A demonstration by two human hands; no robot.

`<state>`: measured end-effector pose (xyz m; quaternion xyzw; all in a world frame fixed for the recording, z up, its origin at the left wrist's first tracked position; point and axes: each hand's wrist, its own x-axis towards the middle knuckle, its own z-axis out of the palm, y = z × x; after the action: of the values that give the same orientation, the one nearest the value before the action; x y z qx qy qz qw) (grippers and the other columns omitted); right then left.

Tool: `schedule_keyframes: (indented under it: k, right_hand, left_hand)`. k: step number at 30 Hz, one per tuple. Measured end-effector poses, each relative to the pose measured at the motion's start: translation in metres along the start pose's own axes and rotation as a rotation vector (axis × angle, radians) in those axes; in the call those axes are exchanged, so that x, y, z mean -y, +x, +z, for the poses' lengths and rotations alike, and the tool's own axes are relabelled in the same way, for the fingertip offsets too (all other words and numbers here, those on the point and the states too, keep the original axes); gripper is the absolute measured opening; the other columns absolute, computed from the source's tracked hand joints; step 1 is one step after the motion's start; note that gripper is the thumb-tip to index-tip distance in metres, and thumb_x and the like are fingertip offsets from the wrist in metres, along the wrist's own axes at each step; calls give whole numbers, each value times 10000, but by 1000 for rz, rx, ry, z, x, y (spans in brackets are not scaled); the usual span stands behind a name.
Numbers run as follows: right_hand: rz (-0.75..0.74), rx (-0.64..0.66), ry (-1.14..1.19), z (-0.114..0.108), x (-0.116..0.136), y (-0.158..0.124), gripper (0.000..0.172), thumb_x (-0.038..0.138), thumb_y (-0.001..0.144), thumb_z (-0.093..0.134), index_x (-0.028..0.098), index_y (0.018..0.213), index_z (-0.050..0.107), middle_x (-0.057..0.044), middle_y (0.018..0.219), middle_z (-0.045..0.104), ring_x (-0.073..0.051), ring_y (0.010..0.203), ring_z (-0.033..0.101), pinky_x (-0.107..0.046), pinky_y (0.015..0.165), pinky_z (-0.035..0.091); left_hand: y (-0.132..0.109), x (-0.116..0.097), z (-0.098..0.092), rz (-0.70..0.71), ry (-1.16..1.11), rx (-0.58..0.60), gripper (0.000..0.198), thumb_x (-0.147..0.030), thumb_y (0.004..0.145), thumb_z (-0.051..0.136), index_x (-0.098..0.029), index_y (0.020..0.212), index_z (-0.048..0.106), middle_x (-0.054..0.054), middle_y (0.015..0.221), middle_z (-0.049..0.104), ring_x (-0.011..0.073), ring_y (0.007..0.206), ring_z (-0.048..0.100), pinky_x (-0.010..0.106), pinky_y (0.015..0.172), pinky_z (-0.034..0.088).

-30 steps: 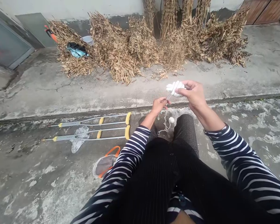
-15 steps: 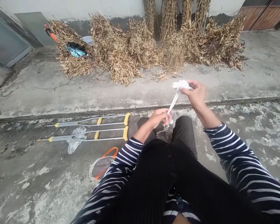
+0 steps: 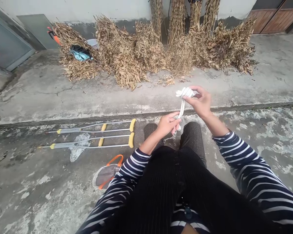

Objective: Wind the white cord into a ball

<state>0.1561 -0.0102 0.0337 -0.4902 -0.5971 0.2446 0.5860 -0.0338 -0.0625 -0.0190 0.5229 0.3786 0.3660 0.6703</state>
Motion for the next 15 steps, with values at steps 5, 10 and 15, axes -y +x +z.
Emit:
schedule_keyframes:
  k: [5, 10, 15]
  right_hand:
    - [-142, 17, -65, -1, -3, -1, 355, 387, 752, 881, 201, 1031, 763, -81, 1080, 757, -219, 994, 695, -358, 843, 576]
    - [-291, 53, -232, 0, -15, -4, 392, 540, 815, 826, 233, 1049, 759, -88, 1069, 770, -264, 1008, 670, -414, 856, 571]
    - [-350, 209, -296, 3, -26, -16, 422, 610, 900, 711, 242, 1100, 758, -124, 1139, 773, -317, 1113, 677, -513, 1020, 529]
  left_hand:
    - [1, -1, -5, 77, -13, -74, 519, -508, 879, 725, -106, 1206, 682, -16, 630, 694, 97, 438, 608, 211, 453, 439]
    - [-10, -15, 2, -2, -208, 33, 450, -571, 843, 742, -155, 961, 619, 6, 618, 694, 119, 437, 607, 235, 461, 472]
    - [-7, -32, 5, -45, -362, 43, 380, -497, 857, 768, -158, 938, 615, 13, 645, 693, 118, 493, 627, 223, 482, 454]
